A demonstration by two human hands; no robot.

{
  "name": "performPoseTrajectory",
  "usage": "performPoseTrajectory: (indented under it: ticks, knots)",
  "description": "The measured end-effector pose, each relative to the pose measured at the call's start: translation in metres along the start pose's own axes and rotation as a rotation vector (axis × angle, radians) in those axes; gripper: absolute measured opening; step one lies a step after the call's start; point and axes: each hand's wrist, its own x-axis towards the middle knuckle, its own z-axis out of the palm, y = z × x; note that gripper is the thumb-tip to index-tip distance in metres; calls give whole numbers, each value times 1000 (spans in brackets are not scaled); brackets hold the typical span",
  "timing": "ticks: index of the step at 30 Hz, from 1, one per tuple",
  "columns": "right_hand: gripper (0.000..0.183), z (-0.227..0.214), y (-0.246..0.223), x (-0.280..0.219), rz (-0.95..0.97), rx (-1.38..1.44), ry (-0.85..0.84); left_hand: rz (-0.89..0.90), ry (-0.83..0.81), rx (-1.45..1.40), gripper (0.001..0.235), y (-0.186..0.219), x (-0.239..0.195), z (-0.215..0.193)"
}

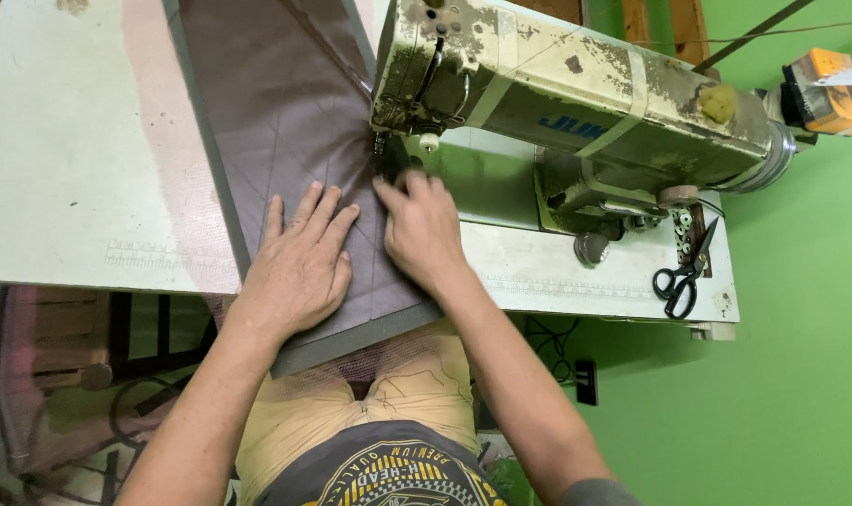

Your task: Preparing and aligning a piece of quilted brown material on an industrial sewing machine table.

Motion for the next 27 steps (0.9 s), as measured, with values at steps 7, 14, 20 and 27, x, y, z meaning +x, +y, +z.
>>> performPoseTrajectory:
  ticks: [7,14,20,27]
  knots:
    - [43,-14,-30,-81,-167,66,18,44,50,0,59,-3,-1,6]
    - [42,-46,-64,-128,-231,82,70,33,42,10,60,-3,-2,6]
    - [42,-62,-72,-142,-194,138,58,122,188,127,59,-6,-4,16]
    - [41,-51,-34,-125,-94,139,174,-5,-2,67,51,11,-13,6]
